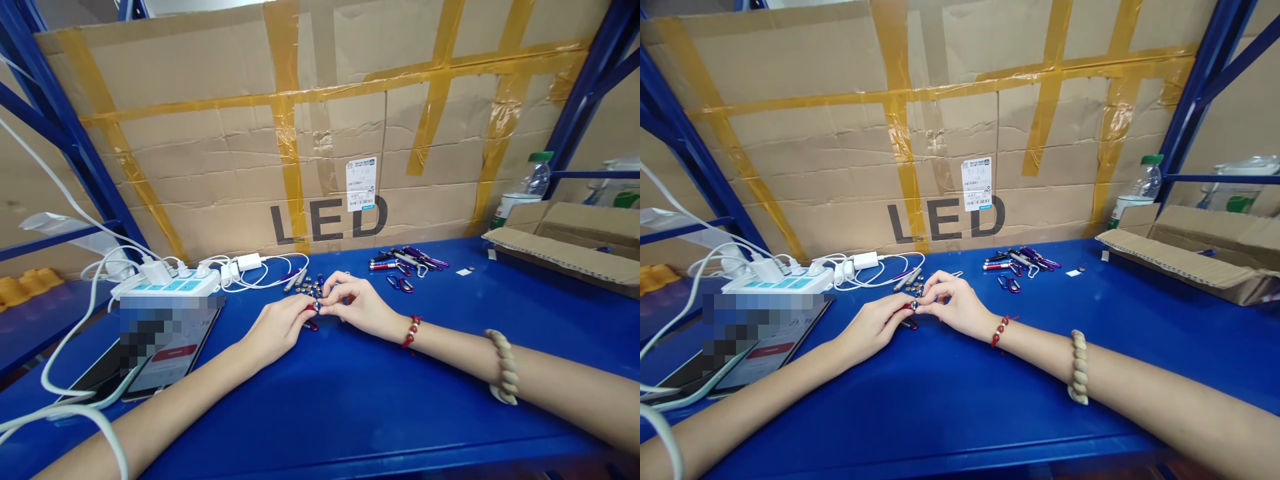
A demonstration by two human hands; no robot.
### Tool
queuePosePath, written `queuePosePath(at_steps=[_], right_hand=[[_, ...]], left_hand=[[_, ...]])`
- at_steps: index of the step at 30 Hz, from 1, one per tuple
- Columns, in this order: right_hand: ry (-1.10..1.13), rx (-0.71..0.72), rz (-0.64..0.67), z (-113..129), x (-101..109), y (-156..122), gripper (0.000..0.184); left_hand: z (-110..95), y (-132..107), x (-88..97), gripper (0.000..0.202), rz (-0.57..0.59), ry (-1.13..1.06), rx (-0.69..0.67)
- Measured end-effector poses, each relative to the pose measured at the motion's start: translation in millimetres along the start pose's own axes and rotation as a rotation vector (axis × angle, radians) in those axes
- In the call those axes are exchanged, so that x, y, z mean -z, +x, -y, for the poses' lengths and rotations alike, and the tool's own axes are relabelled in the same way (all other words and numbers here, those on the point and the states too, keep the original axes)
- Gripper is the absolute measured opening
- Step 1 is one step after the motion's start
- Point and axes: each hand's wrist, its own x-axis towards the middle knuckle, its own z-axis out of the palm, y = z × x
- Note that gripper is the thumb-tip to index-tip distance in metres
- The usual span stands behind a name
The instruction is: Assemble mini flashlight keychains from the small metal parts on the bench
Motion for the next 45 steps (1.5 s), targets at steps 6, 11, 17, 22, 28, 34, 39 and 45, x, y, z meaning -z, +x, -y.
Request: queuePosePath(at_steps=[6, 11, 17, 22, 28, 34, 39, 45], right_hand=[[-0.02, 0.044, -0.014, 1.5, -1.0, -0.7, 0.024], [-0.016, 0.028, -0.012, 1.8, -2.4, -0.7, 0.022], [-0.039, -0.005, -0.024, 1.4, -4.0, 0.5, 0.023], [-0.017, -0.045, -0.01, 2.8, -3.2, 2.3, 0.023], [-0.007, -0.113, -0.004, 2.2, -1.9, 3.0, 0.026], [-0.051, -0.142, -0.008, 0.5, -1.7, 2.6, 0.025], [-0.092, -0.151, -0.018, 2.1, -1.6, 2.5, 0.027], [-0.102, -0.147, -0.042, 2.8, -1.9, 2.8, 0.028]], left_hand=[[1.6, 2.2, -2.3, 0.023, -0.084, 0.041, -0.085], [2.5, 1.3, -2.5, 0.022, -0.14, 0.081, -0.155], [4.7, 1.9, -3.8, 0.021, -0.226, 0.162, -0.214], [5.5, 4.1, -3.5, 0.021, -0.216, 0.147, -0.198], [3.5, 4.7, -1.1, 0.022, -0.175, 0.12, -0.132], [-0.4, 5.5, 1.1, 0.028, -0.125, 0.087, -0.088], [-2.6, 5.6, 1.9, 0.025, -0.114, 0.113, -0.033], [-3.7, 5.4, 1.6, 0.026, -0.098, 0.146, 0.011]])
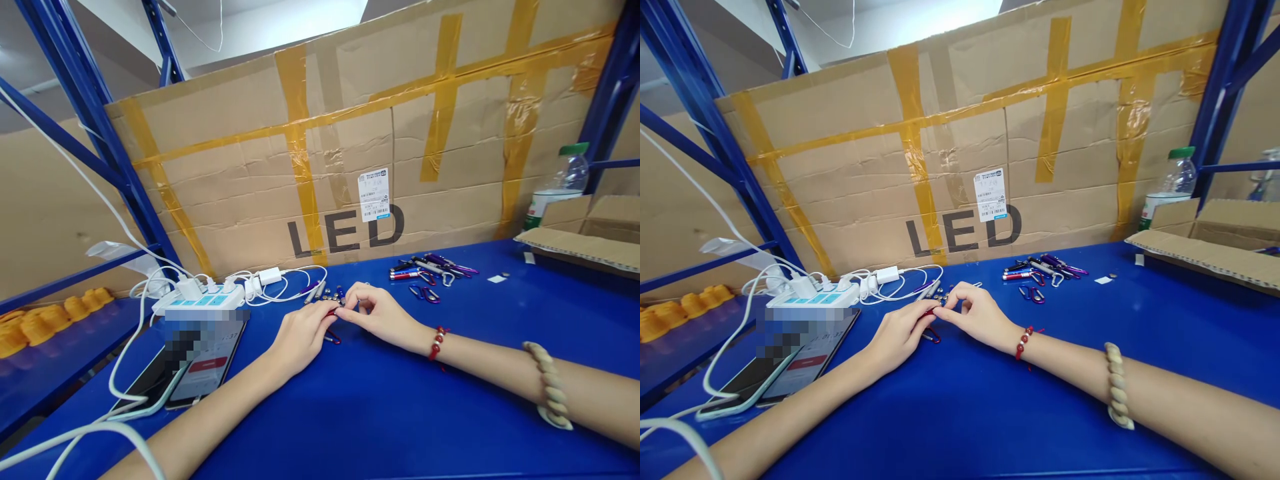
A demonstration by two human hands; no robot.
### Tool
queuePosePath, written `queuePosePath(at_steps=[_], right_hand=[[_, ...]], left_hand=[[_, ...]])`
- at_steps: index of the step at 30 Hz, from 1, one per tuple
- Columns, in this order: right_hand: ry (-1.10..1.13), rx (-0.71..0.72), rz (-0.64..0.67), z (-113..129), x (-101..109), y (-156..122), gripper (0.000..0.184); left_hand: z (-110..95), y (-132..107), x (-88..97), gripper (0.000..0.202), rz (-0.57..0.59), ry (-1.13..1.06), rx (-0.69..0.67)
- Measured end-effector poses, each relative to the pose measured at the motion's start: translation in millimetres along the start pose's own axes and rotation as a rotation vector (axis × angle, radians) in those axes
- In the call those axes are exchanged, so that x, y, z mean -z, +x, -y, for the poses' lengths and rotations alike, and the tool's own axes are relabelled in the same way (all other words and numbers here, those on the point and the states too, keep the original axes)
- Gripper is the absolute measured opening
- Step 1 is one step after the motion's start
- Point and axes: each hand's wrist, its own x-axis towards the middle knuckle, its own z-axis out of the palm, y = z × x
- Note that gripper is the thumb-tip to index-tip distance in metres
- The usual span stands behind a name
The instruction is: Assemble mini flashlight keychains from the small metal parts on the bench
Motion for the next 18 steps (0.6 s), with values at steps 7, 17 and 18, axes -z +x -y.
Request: queuePosePath(at_steps=[7, 17, 18], right_hand=[[-0.025, 0.073, -0.06, -0.1, 1.2, -0.3, 0.025], [0.064, 0.132, -0.022, -4.7, 1.8, -0.5, 0.022], [0.064, 0.136, -0.02, -4.2, 2.0, -0.7, 0.022]], left_hand=[[-1.4, 0.1, 2.2, 0.027, 0.021, -0.033, 0.058], [0.6, 0.6, 4.6, 0.03, 0.148, -0.222, 0.04], [1.2, 0.7, 4.3, 0.03, 0.155, -0.239, 0.038]])
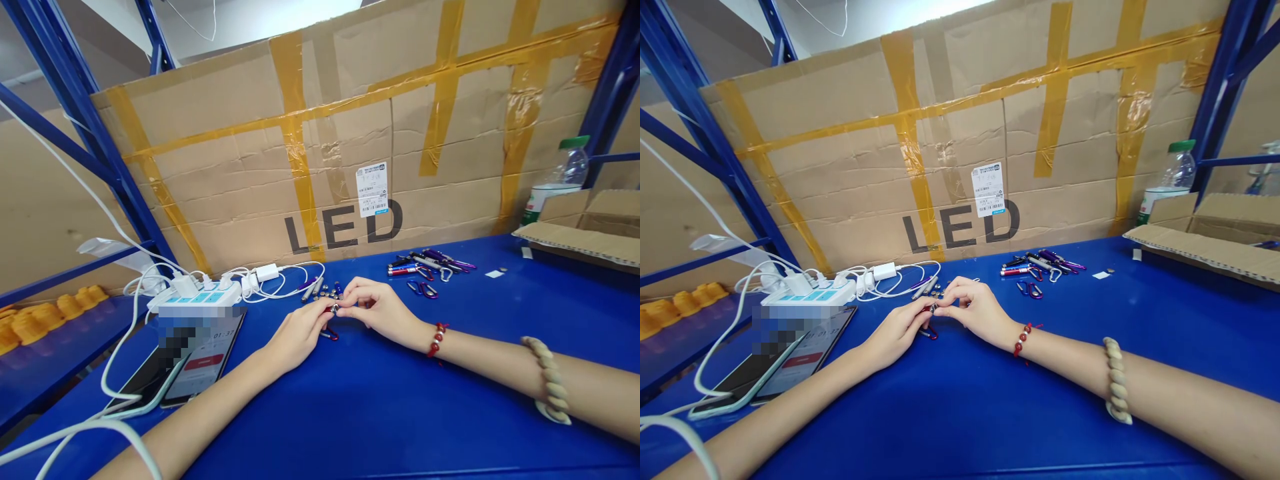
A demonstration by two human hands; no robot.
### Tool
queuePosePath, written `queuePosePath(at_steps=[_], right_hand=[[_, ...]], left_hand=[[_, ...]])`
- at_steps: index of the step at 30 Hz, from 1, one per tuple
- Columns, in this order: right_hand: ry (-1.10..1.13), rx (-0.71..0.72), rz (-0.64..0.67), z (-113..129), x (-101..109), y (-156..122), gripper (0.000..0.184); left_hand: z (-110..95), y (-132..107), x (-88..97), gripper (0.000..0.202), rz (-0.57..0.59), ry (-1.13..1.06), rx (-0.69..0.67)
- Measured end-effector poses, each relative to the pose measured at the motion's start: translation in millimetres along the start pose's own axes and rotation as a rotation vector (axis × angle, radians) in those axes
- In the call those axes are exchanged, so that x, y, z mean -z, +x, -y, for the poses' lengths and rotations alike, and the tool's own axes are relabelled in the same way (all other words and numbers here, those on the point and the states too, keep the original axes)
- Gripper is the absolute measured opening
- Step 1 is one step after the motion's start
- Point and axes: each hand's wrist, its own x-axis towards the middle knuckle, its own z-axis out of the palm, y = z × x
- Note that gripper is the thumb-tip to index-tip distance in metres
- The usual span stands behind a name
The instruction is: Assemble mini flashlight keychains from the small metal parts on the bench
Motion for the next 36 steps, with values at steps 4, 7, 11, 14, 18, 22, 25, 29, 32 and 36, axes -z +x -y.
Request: queuePosePath(at_steps=[4, 7, 11, 14, 18, 22, 25, 29, 32, 36], right_hand=[[-0.017, 0.012, -0.004, 1.9, 0.3, 0.1, 0.02], [-0.027, -0.013, -0.026, 2.1, 0.4, 0.3, 0.019], [-0.004, -0.007, -0.022, 2.1, 0.9, 0.1, 0.022], [0.069, -0.017, 0.011, 2.6, 1.5, -0.4, 0.027], [0.116, -0.05, 0.07, 2.2, 3.2, -1.3, 0.031], [0.025, 0.0, 0.074, 0.1, 4.3, -2.1, 0.028], [-0.044, 0.045, 0.043, 0.4, 3.3, -2.7, 0.025], [-0.08, 0.016, 0.041, 4.2, 0.8, -3.3, 0.027], [-0.089, -0.068, 0.05, 7.0, -0.9, -3.3, 0.029], [-0.098, -0.148, 0.036, 9.5, -3.2, -3.2, 0.029]], left_hand=[[2.7, 1.2, -2.4, 0.028, 0.007, -0.081, 0.032], [4.5, 1.4, -4.4, 0.024, -0.01, -0.11, 0.052], [5.0, -0.3, -4.4, 0.02, -0.013, -0.099, 0.06], [4.2, -2.6, -3.5, 0.018, 0.023, -0.129, 0.047], [2.4, -5.2, -3.7, 0.016, 0.06, -0.106, 0.013], [1.2, -6.5, -4.2, 0.016, 0.068, -0.098, -0.006], [1.1, -7.0, -4.0, 0.014, 0.054, -0.108, -0.022], [1.9, -6.9, -4.4, 0.012, 0.016, -0.061, -0.059], [2.8, -6.0, -5.4, 0.013, -0.04, 0.019, -0.099], [4.0, -4.7, -6.2, 0.015, -0.133, 0.073, -0.152]])
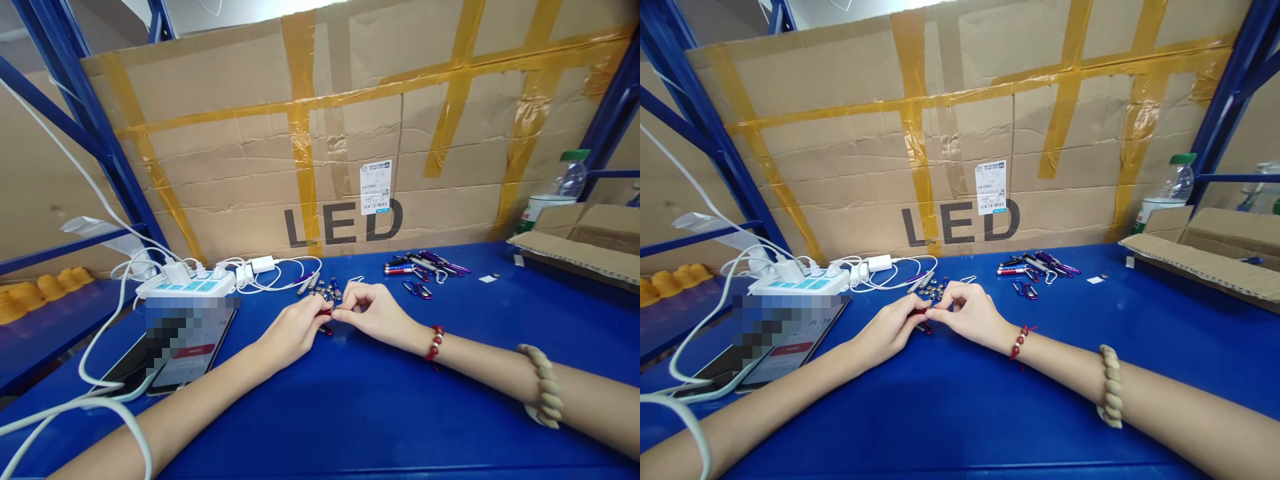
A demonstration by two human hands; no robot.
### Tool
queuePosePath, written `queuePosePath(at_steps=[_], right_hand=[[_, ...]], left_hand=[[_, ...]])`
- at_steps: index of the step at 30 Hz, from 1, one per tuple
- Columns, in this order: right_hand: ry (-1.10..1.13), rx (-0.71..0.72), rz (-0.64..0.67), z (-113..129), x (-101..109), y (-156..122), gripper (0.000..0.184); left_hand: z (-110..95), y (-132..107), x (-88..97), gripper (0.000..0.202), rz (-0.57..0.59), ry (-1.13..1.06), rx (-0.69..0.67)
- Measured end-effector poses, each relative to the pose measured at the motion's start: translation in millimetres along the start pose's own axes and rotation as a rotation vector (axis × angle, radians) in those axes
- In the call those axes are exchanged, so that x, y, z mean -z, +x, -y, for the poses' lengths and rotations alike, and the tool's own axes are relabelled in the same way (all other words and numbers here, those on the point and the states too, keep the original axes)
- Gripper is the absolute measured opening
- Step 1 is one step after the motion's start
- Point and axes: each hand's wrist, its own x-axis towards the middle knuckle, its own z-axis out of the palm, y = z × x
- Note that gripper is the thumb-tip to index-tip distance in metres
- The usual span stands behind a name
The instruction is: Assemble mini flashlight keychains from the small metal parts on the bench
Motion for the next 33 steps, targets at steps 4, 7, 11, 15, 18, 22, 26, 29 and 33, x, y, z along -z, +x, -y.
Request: queuePosePath(at_steps=[4, 7, 11, 15, 18, 22, 26, 29, 33], right_hand=[[0.035, -0.026, -0.023, 2.4, -1.2, 0.4, 0.029], [0.102, -0.068, -0.008, 3.9, -1.6, 1.1, 0.034], [0.185, -0.156, 0.016, 2.7, -2.8, 1.8, 0.038], [0.199, -0.228, 0.042, -0.4, -4.2, 2.0, 0.041], [0.188, -0.24, 0.046, -0.7, -4.3, 2.6, 0.042], [0.186, -0.258, 0.057, 0.6, -2.9, 3.5, 0.044], [0.183, -0.247, 0.065, 0.0, -1.7, 3.5, 0.045], [0.169, -0.239, 0.067, -1.4, -1.8, 3.3, 0.044], [0.133, -0.2, 0.057, -1.5, -2.3, 2.8, 0.038]], left_hand=[[2.4, 0.2, -1.0, 0.013, -0.04, 0.003, -0.018], [4.9, 0.2, -2.4, 0.013, -0.046, 0.022, -0.03], [6.3, 0.4, -3.6, 0.013, -0.056, 0.037, -0.029], [5.9, 1.3, -2.9, 0.014, -0.057, 0.061, -0.015], [5.6, 2.3, -2.3, 0.013, -0.055, 0.076, -0.009], [4.9, 3.6, -1.8, 0.018, -0.059, 0.084, -0.042], [4.3, 3.1, -2.3, 0.022, -0.054, 0.095, -0.047], [3.7, 2.4, -2.9, 0.022, -0.05, 0.107, -0.009], [2.2, 3.7, -2.6, 0.024, -0.033, 0.12, 0.038]])
